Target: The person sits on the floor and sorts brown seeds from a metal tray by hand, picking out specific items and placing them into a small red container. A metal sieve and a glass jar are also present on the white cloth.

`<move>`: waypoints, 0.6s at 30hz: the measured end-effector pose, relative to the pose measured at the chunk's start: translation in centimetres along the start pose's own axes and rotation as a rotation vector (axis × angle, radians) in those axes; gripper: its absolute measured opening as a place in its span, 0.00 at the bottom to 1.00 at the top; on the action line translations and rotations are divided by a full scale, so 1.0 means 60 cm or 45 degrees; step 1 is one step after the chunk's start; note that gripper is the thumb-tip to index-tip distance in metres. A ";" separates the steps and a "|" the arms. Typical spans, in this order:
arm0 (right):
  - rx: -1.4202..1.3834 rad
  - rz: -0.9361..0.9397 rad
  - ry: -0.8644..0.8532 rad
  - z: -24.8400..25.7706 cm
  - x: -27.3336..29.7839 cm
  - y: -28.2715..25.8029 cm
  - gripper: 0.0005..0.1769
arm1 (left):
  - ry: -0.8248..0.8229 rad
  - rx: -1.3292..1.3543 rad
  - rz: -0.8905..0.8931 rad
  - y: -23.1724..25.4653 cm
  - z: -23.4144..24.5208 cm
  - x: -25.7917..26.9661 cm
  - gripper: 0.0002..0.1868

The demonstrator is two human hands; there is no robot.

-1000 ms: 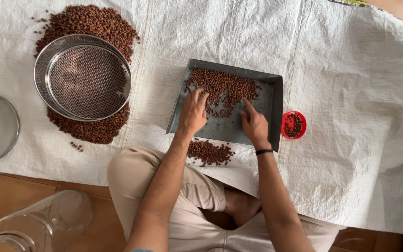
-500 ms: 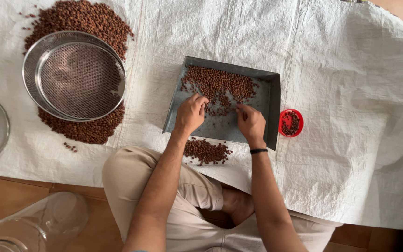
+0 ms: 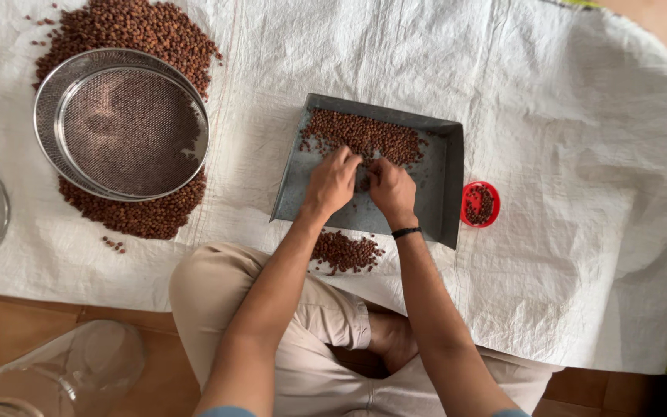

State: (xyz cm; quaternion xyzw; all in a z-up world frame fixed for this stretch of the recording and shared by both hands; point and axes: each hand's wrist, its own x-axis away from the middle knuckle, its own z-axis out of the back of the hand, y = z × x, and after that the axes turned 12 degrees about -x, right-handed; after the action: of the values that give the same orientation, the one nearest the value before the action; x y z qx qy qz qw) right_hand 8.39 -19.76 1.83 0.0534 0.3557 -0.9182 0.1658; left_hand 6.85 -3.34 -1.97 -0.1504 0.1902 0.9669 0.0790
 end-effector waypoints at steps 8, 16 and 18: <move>-0.131 -0.140 -0.078 0.037 0.018 0.001 0.11 | -0.176 -0.193 -0.033 0.012 -0.030 -0.040 0.16; -0.164 -0.110 0.052 0.034 0.022 -0.033 0.12 | -0.164 -0.235 0.000 0.015 -0.014 -0.037 0.20; -0.180 -0.078 0.011 0.031 0.018 -0.038 0.10 | -0.213 -0.263 -0.012 0.017 0.001 -0.037 0.17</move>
State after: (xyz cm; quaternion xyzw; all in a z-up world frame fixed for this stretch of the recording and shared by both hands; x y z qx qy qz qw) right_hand 6.65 -19.71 4.41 0.0345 0.4217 -0.8953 0.1395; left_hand 8.73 -4.49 -0.86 -0.0773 0.0815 0.9902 0.0832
